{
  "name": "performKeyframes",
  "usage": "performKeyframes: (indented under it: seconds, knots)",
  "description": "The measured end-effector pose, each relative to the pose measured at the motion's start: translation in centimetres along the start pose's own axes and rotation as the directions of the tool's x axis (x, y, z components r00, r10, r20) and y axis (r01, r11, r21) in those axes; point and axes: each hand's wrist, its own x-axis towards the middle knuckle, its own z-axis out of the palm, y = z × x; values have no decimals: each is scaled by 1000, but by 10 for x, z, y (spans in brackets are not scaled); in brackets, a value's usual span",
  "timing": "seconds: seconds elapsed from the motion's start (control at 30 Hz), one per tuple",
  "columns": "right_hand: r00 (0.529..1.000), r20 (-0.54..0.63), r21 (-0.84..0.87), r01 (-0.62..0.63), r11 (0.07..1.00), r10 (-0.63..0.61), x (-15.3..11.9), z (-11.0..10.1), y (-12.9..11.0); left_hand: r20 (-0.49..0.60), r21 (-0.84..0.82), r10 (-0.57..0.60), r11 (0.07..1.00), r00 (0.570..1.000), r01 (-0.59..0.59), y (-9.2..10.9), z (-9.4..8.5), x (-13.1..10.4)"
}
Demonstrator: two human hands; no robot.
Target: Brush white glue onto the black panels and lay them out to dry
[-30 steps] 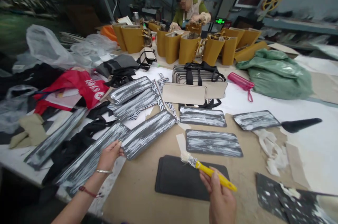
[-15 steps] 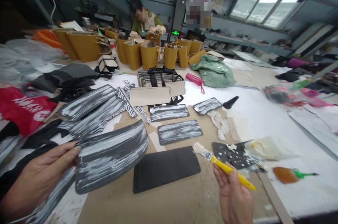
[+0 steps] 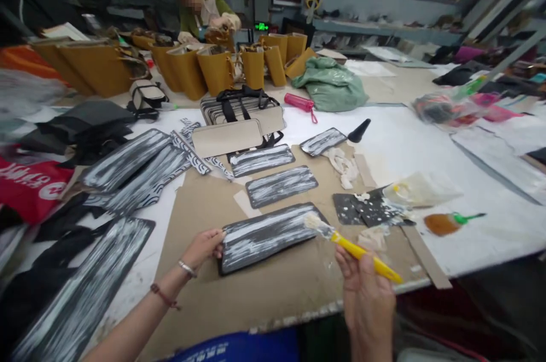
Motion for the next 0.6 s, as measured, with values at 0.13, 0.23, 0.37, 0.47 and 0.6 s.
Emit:
performKeyframes:
  seconds: [0.13,0.23,0.37,0.47,0.6]
  knots:
    - [944,329,-341,132,931,-13,-34,46,41,-29,-24,-90,996,995,90,-25,-3,14]
    - [742,651,-406,522,750,-163,-49,70,68,-29,-46,-105,994,994,103,-28,-7,16]
    - [373,896,-196,819,539,-241,-57,88,98,1,-56,-95,994,995,95,-28,-8,17]
    - [192,955,-83,904,419,-225,-59,92,112,31,-58,-91,994,995,93,-28,-8,19]
    - [57,981,5,947,321,-184,-49,91,113,60,-52,-108,992,992,111,-27,-10,20]
